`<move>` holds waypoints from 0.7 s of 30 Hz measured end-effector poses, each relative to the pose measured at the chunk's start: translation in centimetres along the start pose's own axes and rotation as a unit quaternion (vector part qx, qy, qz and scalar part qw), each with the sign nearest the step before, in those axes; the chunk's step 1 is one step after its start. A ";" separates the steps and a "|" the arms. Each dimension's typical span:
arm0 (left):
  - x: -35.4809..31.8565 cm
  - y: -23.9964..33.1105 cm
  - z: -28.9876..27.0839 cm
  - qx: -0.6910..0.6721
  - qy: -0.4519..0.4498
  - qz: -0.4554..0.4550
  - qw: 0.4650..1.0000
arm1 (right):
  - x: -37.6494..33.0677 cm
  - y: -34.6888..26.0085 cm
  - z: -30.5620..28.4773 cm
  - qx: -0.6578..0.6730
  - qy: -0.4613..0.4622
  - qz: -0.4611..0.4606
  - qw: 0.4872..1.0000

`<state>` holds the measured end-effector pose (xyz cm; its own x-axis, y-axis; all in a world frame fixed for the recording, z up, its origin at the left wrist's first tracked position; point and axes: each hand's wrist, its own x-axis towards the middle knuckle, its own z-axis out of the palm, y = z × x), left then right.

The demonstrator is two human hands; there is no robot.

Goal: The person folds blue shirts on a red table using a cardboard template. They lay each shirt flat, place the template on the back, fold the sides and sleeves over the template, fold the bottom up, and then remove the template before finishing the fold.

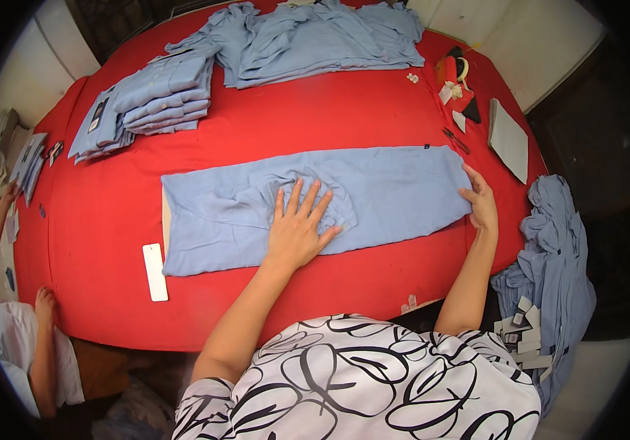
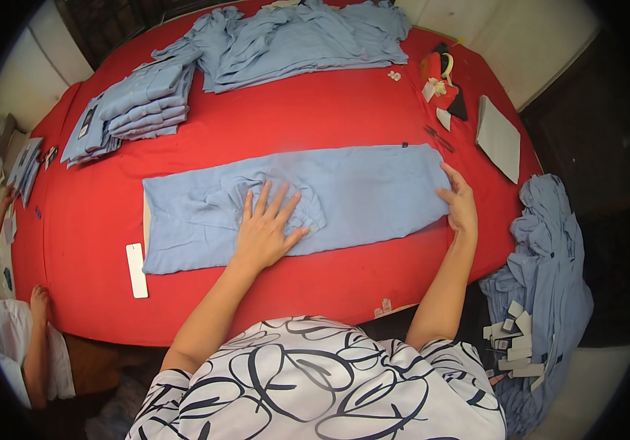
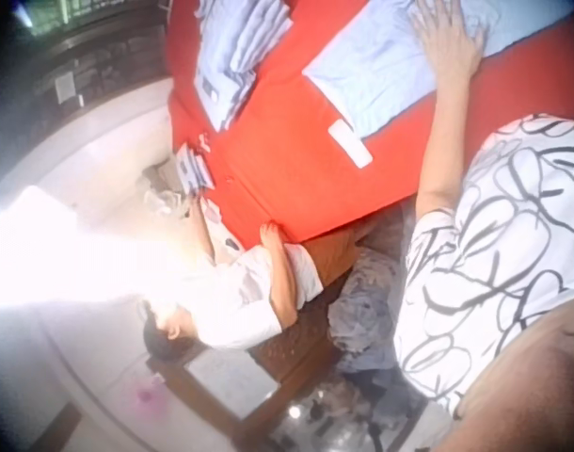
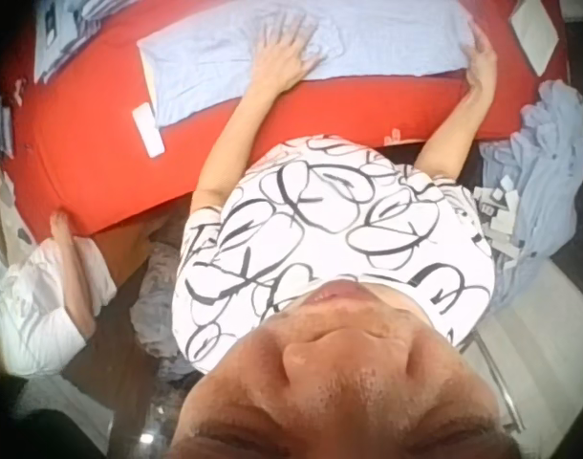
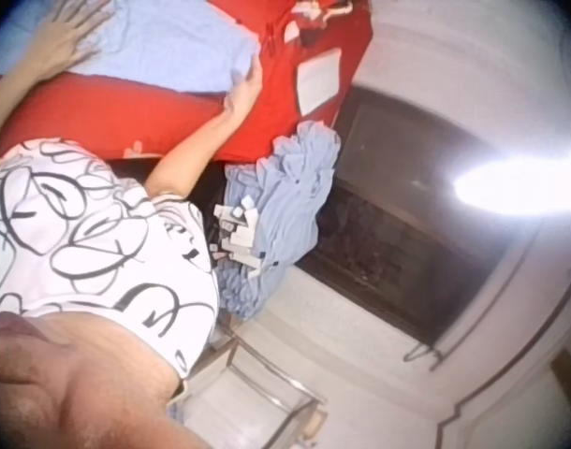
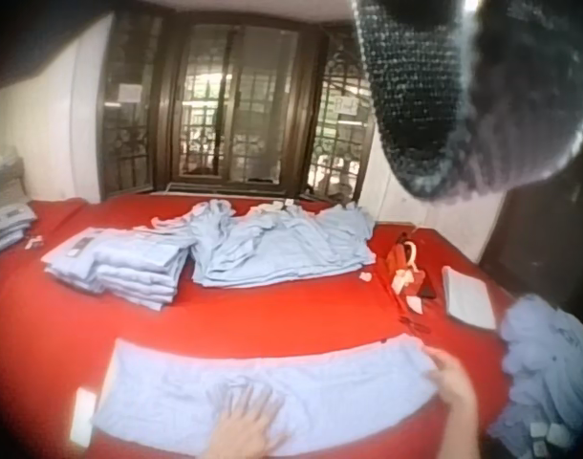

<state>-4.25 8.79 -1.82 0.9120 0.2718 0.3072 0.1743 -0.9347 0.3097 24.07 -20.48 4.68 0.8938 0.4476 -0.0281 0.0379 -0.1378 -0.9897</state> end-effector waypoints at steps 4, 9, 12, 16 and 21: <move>-0.3 -0.3 -0.2 0.000 0.011 -0.010 1.000 | -3.7 -5.6 10.4 -0.219 -0.121 -0.184 0.951; -0.1 -0.5 -0.2 0.005 -0.008 -0.016 1.000 | -9.8 -2.1 21.8 -0.369 -0.280 -0.263 0.846; -0.5 -0.9 -0.2 -0.062 -0.019 -0.056 0.996 | -10.1 -2.9 21.3 -0.179 -0.294 -0.069 0.936; -0.8 -1.1 0.6 -0.306 0.189 -0.097 0.928 | -5.9 0.8 16.0 -0.263 -0.070 -0.146 0.951; -0.4 1.0 -1.6 -0.103 0.134 -0.037 0.985 | -3.2 4.7 11.9 -0.251 0.028 -0.005 0.968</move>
<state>-4.99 8.16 -0.22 0.7641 0.4146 0.4942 0.1326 -0.8507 0.5086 16.12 -12.04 -1.51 0.9147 0.4041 0.0018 0.2455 -0.5522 -0.7967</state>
